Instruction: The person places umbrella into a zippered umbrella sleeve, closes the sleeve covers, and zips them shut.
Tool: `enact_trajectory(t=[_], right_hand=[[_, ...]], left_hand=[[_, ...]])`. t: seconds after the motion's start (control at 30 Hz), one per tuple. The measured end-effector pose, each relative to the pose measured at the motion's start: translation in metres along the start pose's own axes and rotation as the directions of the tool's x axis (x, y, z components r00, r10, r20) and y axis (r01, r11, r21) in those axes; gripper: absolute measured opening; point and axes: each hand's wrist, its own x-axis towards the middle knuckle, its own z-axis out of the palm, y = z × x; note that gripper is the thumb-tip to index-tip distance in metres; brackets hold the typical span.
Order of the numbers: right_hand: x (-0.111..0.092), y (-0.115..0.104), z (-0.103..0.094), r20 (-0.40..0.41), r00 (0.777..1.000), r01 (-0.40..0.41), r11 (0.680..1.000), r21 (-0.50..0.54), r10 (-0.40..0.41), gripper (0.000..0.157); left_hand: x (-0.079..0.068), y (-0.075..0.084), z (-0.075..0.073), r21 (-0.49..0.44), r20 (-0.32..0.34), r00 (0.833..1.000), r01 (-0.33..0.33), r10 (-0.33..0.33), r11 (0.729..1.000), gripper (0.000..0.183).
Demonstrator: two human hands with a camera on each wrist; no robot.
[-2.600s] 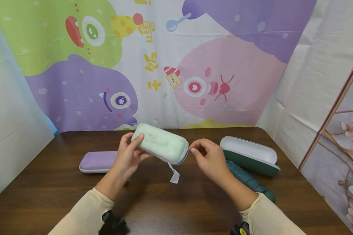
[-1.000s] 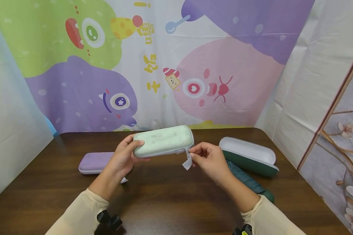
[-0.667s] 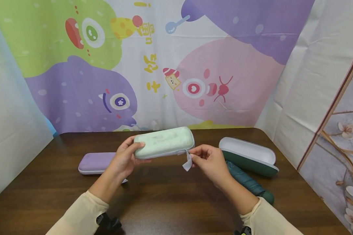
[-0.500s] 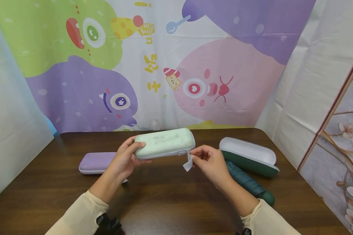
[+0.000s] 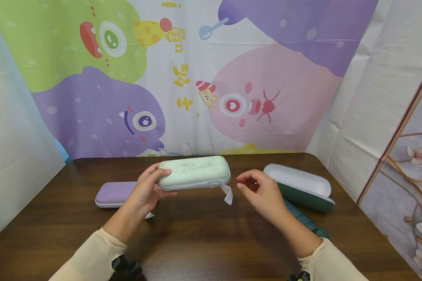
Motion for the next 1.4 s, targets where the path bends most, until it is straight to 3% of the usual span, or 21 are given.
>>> enact_trajectory(t=[0.13, 0.27, 0.4, 0.83, 1.27, 1.4], right_hand=[[0.0, 0.003, -0.008, 0.098, 0.988, 0.13, 0.985, -0.114, -0.119, 0.022], [0.0, 0.007, -0.014, 0.207, 0.946, 0.291, 0.938, -0.191, -0.251, 0.031], [-0.003, 0.008, -0.02, 0.243, 0.919, 0.366, 0.904, -0.223, -0.312, 0.035], [-0.015, 0.015, -0.033, 0.296, 0.913, 0.365, 0.887, -0.282, -0.282, 0.046], [-0.023, 0.022, -0.048, 0.308, 0.932, 0.303, 0.881, -0.364, -0.193, 0.054], [-0.022, 0.023, -0.05, 0.314, 0.93, 0.306, 0.876, -0.372, -0.192, 0.053]], left_hand=[[0.0, -0.001, -0.001, 0.014, 0.006, 1.0, 0.004, -0.004, 1.0, 0.031], [0.0, -0.001, -0.001, 0.055, 0.003, 1.0, 0.016, -0.016, 0.998, 0.036], [0.001, -0.003, -0.001, 0.1, -0.004, 0.999, 0.044, -0.044, 0.994, 0.042], [0.005, -0.018, -0.003, 0.211, -0.017, 0.991, 0.134, -0.134, 0.968, 0.051], [0.02, -0.032, -0.009, 0.312, -0.025, 0.977, 0.208, -0.211, 0.927, 0.058], [0.024, -0.036, -0.01, 0.435, -0.061, 0.987, 0.158, -0.146, 0.886, 0.057]])
